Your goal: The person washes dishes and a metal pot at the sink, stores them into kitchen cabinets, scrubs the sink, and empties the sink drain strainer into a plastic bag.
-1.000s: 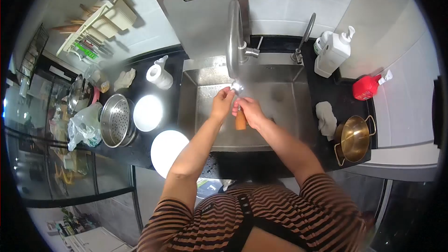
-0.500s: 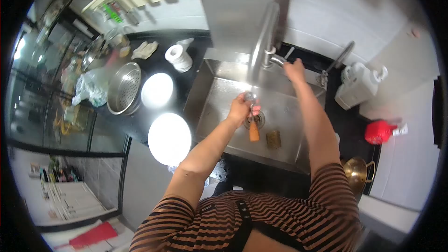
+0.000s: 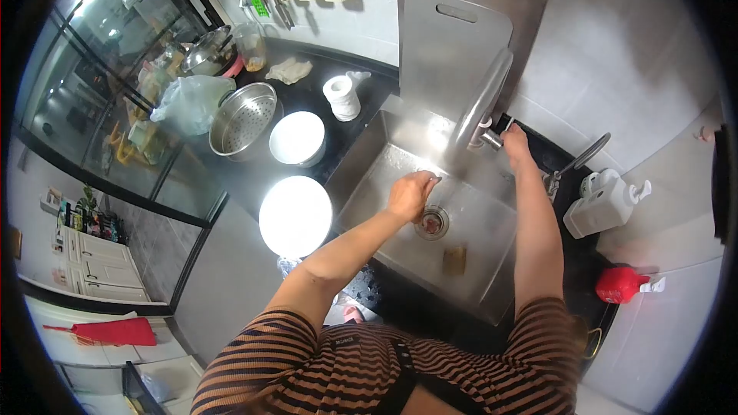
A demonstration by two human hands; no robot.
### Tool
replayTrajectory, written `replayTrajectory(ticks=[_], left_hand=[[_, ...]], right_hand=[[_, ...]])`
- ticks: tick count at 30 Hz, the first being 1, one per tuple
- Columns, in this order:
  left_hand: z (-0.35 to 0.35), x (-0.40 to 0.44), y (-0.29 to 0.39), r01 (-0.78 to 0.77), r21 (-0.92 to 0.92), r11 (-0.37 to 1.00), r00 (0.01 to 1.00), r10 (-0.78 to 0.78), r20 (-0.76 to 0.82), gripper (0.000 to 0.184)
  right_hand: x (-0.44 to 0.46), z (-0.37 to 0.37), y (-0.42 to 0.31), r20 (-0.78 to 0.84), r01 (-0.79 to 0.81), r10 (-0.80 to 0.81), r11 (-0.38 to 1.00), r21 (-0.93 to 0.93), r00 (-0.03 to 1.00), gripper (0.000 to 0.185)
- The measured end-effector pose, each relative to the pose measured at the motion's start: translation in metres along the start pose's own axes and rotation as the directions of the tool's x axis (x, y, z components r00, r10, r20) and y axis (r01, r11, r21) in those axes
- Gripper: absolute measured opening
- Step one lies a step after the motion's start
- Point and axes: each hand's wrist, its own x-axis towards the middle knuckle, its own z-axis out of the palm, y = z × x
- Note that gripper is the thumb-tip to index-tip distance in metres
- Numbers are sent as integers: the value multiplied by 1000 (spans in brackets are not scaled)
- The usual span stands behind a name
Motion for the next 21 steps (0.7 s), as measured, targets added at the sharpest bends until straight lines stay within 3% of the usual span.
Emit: replayTrajectory(ticks=[1, 4, 8, 11, 13, 14, 15, 16, 17, 18, 21], left_hand=[[-2, -1, 1, -40, -11, 999, 999, 39, -21, 12], [-4, -8, 2, -164, -78, 983, 980, 154, -129, 15], [0, -11, -9, -124, -64, 990, 992, 121, -41, 15], [-8, -10, -2, -57, -102, 993, 996, 50, -67, 14], [-6, -3, -5, 162, -253, 954, 984, -177, -36, 16], [-5, -4, -7, 273, -322, 906, 958, -288, 1, 18], [-11, -3, -3, 320, -353, 879, 942, -335, 19, 26], [-17, -3, 2, 379, -341, 860, 923, -376, 80, 28], [-23, -5, 6, 438, -323, 839, 899, -415, 140, 31], [-28, -6, 7, 493, -302, 816, 870, -452, 198, 33], [-16, -15, -12, 404, -78, 911, 903, -384, 190, 41]], right_hand=[[-2, 4, -7, -43, -83, 83, 996, -9, 996, 43], [-9, 20, -14, -213, 46, -63, 995, -85, 975, 47], [-5, 17, -26, -234, -26, -88, 895, -445, 968, 48], [-40, 16, -23, -80, 137, -186, 898, -418, 979, 52], [-85, 36, -20, 70, 310, -339, 732, -606, 938, 57], [-113, 42, -26, 271, 369, -265, 795, -482, 925, 54], [-146, 43, -47, 584, 168, -88, 982, -83, 807, 48], [-166, 47, -42, 741, -93, 11, 993, 70, 672, 42], [-185, 51, -35, 872, -375, 49, 914, 158, 487, 37], [-198, 60, -28, 894, -511, 50, 834, 208, 445, 32], [-212, 54, -40, 891, -431, 94, 894, 120, 445, 26]])
